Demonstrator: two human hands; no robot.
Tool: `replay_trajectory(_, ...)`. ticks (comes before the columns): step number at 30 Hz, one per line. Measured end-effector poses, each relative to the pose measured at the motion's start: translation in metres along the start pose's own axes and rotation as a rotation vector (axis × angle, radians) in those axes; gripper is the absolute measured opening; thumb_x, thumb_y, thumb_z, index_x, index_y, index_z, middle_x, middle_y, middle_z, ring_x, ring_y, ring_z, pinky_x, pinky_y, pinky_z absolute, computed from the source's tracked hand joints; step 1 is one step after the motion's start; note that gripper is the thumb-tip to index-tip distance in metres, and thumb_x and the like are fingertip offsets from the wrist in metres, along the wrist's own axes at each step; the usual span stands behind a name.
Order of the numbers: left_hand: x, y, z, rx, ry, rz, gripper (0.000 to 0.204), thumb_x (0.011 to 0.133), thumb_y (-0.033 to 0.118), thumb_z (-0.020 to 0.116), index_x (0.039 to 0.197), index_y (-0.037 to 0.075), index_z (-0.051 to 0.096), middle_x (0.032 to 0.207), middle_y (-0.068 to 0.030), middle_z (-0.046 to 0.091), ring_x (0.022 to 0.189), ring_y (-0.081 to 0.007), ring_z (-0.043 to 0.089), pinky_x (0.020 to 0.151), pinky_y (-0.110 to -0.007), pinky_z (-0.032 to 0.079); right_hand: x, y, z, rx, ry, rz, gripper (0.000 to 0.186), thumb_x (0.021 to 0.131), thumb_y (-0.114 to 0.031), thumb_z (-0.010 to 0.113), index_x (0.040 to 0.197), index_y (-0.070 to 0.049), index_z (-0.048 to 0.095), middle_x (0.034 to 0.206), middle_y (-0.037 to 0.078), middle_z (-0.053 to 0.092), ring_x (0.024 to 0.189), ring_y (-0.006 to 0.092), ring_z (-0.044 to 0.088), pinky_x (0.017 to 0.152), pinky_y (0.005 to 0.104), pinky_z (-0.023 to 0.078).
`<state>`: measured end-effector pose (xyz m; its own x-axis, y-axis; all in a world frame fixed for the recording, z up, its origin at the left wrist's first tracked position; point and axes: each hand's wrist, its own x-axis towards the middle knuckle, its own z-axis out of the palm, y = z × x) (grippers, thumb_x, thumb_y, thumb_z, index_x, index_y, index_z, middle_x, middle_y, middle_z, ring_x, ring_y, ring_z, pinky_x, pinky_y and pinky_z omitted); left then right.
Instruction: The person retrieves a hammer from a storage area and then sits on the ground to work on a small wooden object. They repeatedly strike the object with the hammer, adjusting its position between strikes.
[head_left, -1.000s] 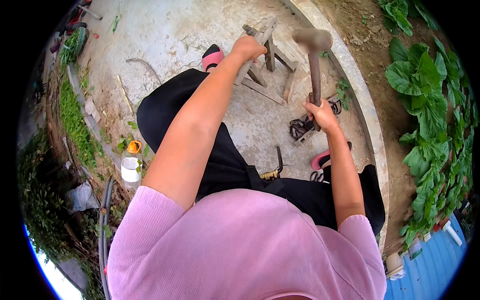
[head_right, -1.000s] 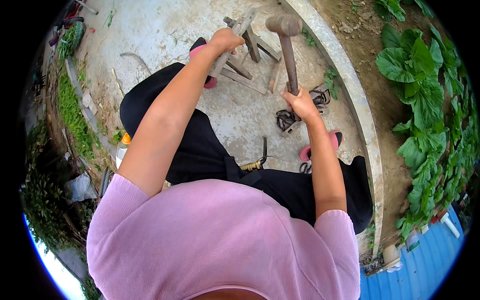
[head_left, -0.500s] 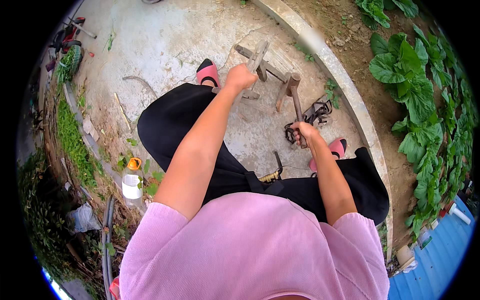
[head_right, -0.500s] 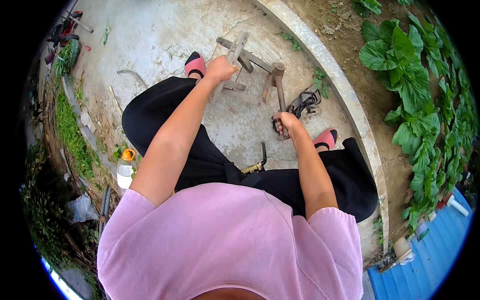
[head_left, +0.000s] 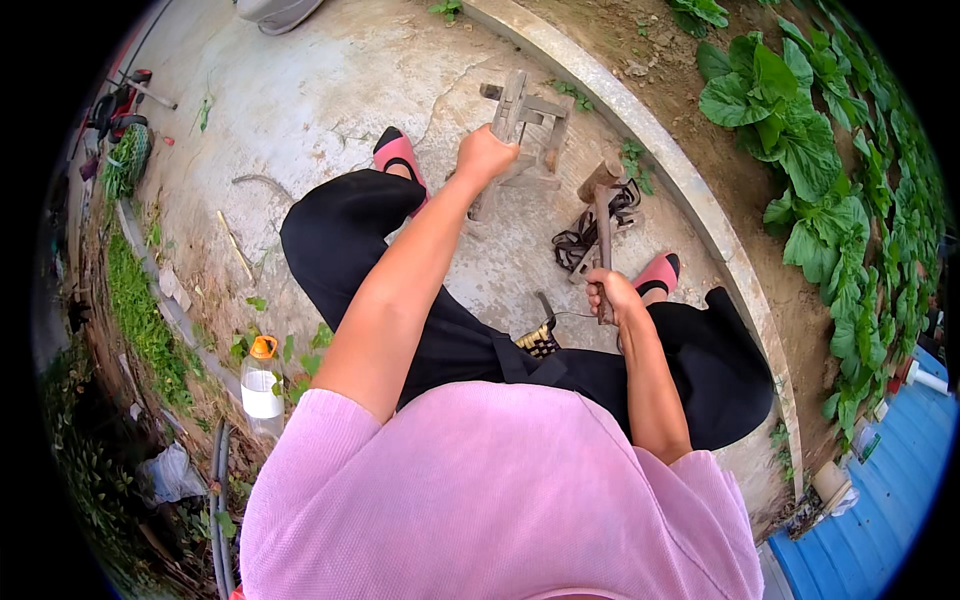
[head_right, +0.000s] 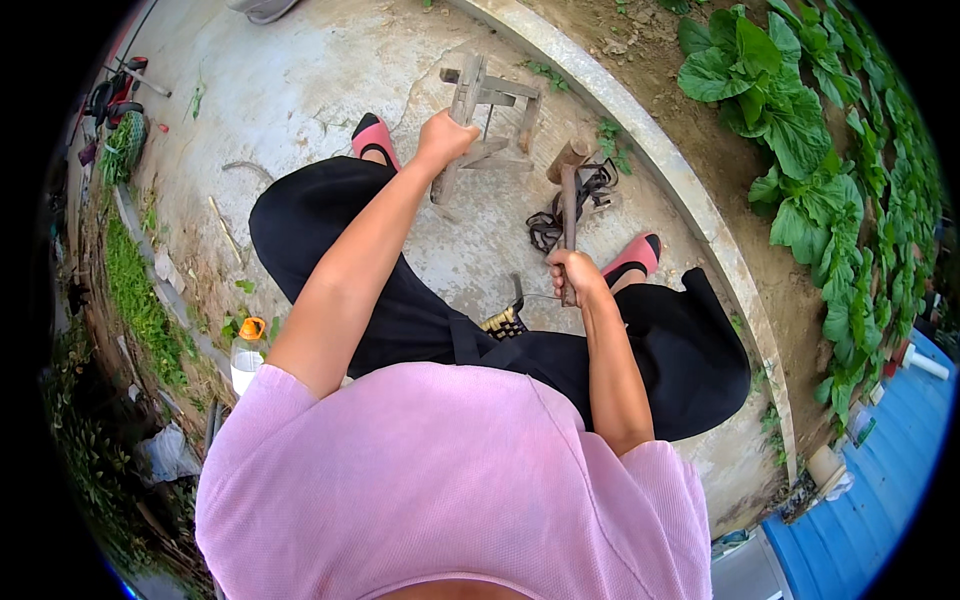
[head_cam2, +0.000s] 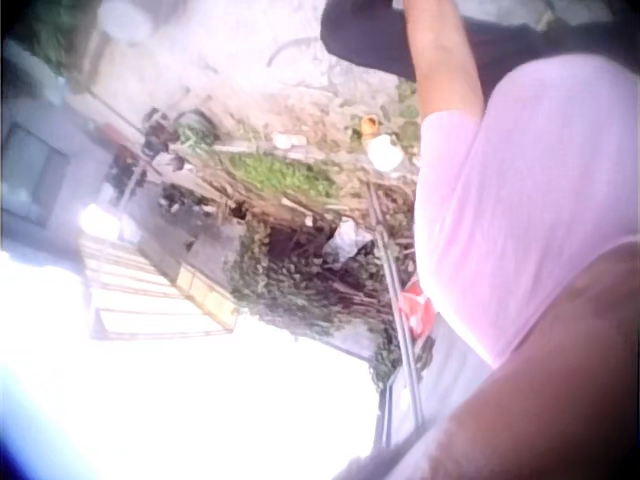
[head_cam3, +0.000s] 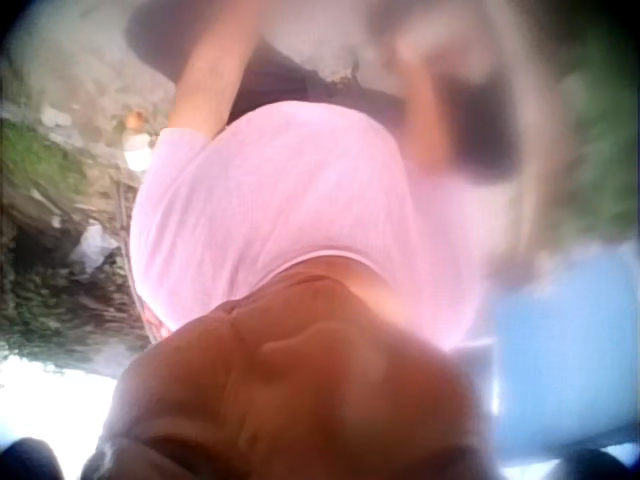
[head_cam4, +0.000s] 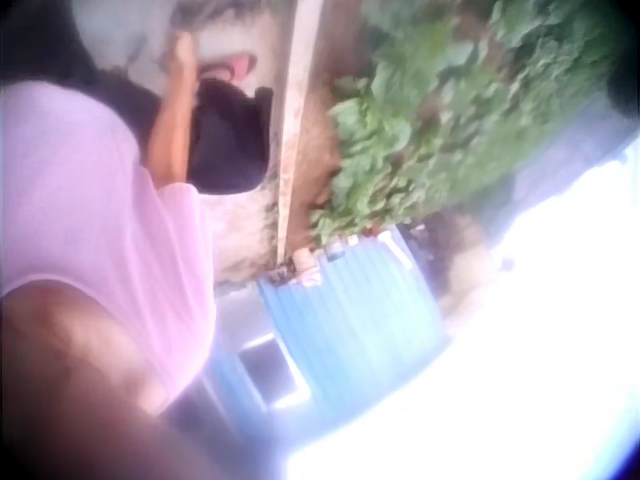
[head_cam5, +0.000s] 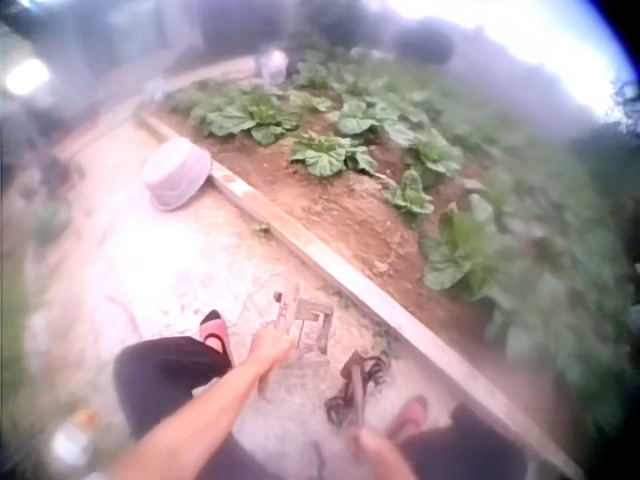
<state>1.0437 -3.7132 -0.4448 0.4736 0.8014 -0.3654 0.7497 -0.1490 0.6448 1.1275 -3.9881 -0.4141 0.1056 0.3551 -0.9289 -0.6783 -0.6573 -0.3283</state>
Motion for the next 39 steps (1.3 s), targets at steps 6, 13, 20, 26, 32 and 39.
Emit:
replay_trajectory(6, 0.003, -0.009, -0.001, 0.18, -0.008, 0.086, 0.039, 0.06, 0.026, 0.058, 0.09, 0.0, 0.058, 0.083, -0.0212, 0.06, 0.08, -0.0338, 0.058, 0.072, -0.038, 0.046, -0.019, -0.056, -0.008, -0.103, -0.036, -0.165, 0.014, 0.073, -0.016, 0.051, 0.065, -0.009, 0.041, 0.054, 0.001, 0.043, 0.042, 0.01, 0.039, 0.039, 0.0262, 0.033)
replay_trajectory(13, 0.013, -0.038, -0.006, -0.011, -0.03, 0.0, 0.037, 0.06, 0.025, 0.058, 0.088, 0.0, 0.057, 0.08, -0.0224, 0.059, 0.079, -0.0348, 0.058, 0.071, -0.039, 0.046, 0.007, -0.109, 0.014, 0.06, -0.259, -0.217, 0.009, 0.075, -0.015, 0.051, 0.076, -0.009, 0.044, 0.053, -0.002, 0.039, 0.042, 0.0076, 0.036, 0.039, 0.0237, 0.03)
replay_trajectory(20, 0.015, -0.014, -0.002, 0.075, -0.036, 0.009, 0.039, 0.059, 0.025, 0.058, 0.088, -0.001, 0.057, 0.08, -0.0236, 0.059, 0.079, -0.0359, 0.057, 0.072, -0.038, 0.046, 0.13, -0.048, 0.015, 0.077, -0.061, 0.148, 0.018, 0.077, -0.015, 0.049, 0.063, -0.011, 0.038, 0.05, -0.001, 0.038, 0.039, 0.0109, 0.035, 0.039, 0.0278, 0.032)
replay_trajectory(26, 0.009, -0.019, -0.006, 0.138, -0.009, -0.003, 0.038, 0.059, 0.026, 0.058, 0.086, 0.0, 0.058, 0.079, -0.0233, 0.059, 0.077, -0.0353, 0.058, 0.07, -0.039, 0.047, 0.141, -0.079, -0.031, 0.376, -0.164, 0.257, 0.025, 0.075, -0.018, 0.046, 0.053, -0.01, 0.037, 0.043, 0.001, 0.038, 0.036, 0.0147, 0.037, 0.036, 0.0277, 0.032)
replay_trajectory(32, -0.03, -0.041, 0.027, -0.134, 0.144, -0.073, 0.038, 0.06, 0.026, 0.058, 0.088, 0.0, 0.057, 0.076, -0.0234, 0.058, 0.076, -0.036, 0.058, 0.069, -0.041, 0.046, 0.091, -0.038, -0.05, 0.606, -0.22, 0.08, 0.021, 0.073, -0.016, 0.048, 0.055, -0.013, 0.039, 0.048, -0.002, 0.041, 0.04, 0.0116, 0.04, 0.039, 0.0273, 0.036)
replay_trajectory(39, -0.079, 0.002, 0.002, -0.414, 0.178, -0.191, 0.035, 0.06, 0.021, 0.059, 0.088, 0.001, 0.058, 0.077, -0.0214, 0.059, 0.075, -0.0343, 0.058, 0.068, -0.038, 0.046, 0.077, 0.019, -0.035, 0.644, -0.261, 0.241, 0.017, 0.073, -0.014, 0.05, 0.058, -0.014, 0.042, 0.052, -0.003, 0.042, 0.042, 0.0117, 0.042, 0.041, 0.0287, 0.035)
